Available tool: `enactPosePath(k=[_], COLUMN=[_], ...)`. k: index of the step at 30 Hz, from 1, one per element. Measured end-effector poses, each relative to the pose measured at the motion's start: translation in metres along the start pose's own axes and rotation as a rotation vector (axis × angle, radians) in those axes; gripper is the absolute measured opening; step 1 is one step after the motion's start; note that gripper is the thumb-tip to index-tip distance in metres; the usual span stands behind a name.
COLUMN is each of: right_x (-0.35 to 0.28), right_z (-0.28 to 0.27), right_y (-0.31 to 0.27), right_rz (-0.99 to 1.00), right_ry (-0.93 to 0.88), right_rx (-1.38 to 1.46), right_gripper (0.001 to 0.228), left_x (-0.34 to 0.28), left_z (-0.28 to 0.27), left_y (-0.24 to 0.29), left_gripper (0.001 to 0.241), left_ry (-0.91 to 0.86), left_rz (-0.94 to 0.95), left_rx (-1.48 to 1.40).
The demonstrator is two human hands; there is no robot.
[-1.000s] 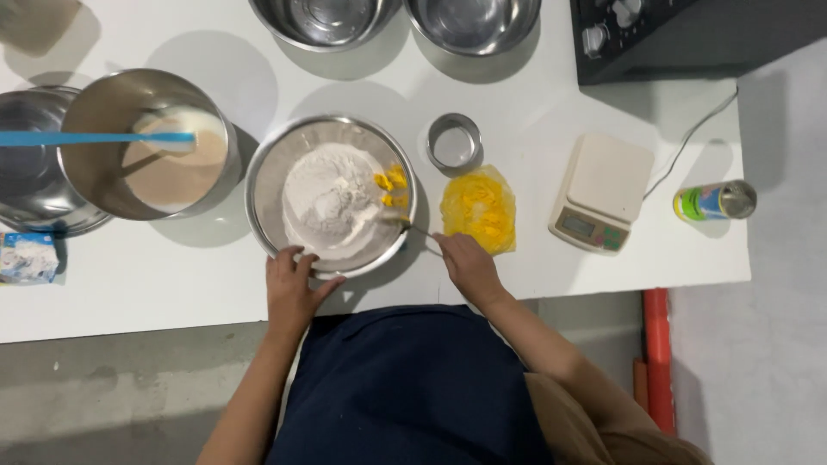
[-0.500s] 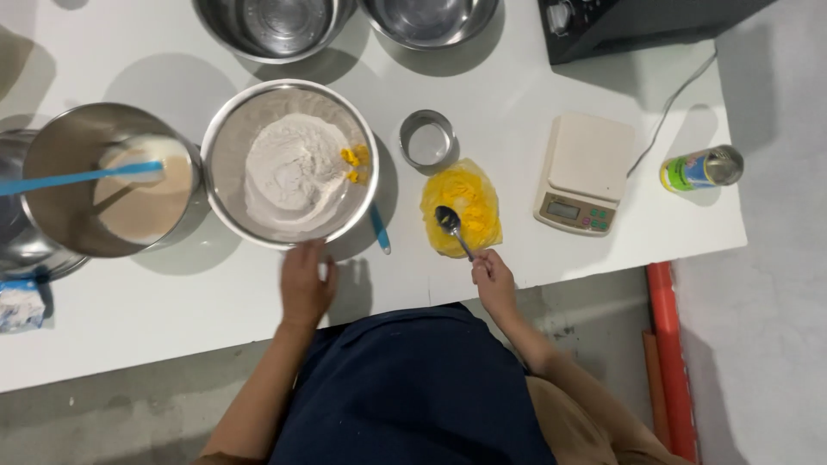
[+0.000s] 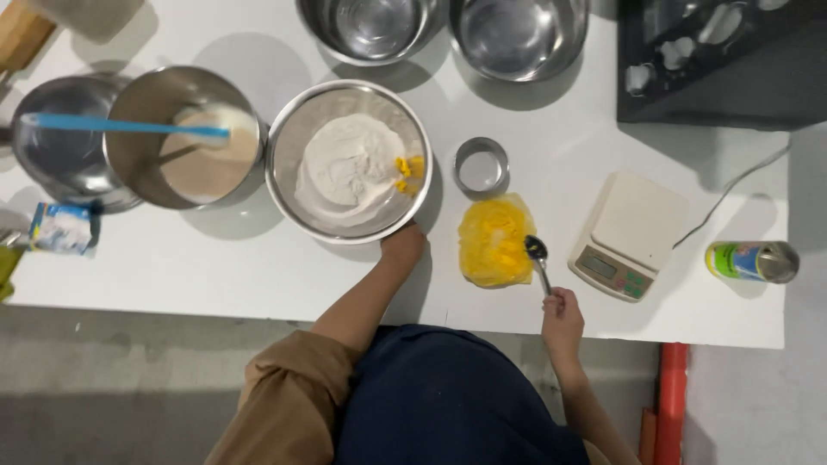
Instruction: Measuring and preparing various baking ingredients including sugar, yeast, and butter.
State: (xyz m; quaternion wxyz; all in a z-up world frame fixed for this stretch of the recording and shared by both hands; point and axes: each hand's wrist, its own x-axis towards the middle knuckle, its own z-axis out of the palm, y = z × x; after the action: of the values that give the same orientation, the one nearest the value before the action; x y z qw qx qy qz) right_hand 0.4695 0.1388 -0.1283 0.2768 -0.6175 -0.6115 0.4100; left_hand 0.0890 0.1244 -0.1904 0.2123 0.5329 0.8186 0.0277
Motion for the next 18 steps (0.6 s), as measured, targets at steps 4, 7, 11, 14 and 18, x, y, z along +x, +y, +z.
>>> enactPosePath(k=[4,7,11,14,18], right_x=[0.016,0.023,0.044,0.067,0.102], right_z=[0.0,-0.003,0.006,0.012,0.021], right_y=[0.035,0.06,0.04,0.007,-0.054], right_rz=[0.008,0.056,0.139,0.102,-0.068], right_ry=[0.033,0.02,-0.008,-0.034,-0.091], right_rx=[0.078,0.209,0.246,0.255,0.146], right_gripper=[0.018,0.018,0.017,0.017,0.018], left_x=[-0.019,-0.058,-0.093,-0.104,-0.127], left_z=[0.009,-0.027,-0.099,-0.08,-0.076], left_y=[-0.018,-0.01,0.02,0.009,0.012], left_gripper=[0.022,0.02,0.03,0.027,0.023], left_ry=[0.03,0.085,-0.158,-0.248,-0.466], left_rz=[0.061,0.164,-0.088,-0.179,-0.382], left_rx=[-0.114,-0.125,-0.43,-0.819,-1.393])
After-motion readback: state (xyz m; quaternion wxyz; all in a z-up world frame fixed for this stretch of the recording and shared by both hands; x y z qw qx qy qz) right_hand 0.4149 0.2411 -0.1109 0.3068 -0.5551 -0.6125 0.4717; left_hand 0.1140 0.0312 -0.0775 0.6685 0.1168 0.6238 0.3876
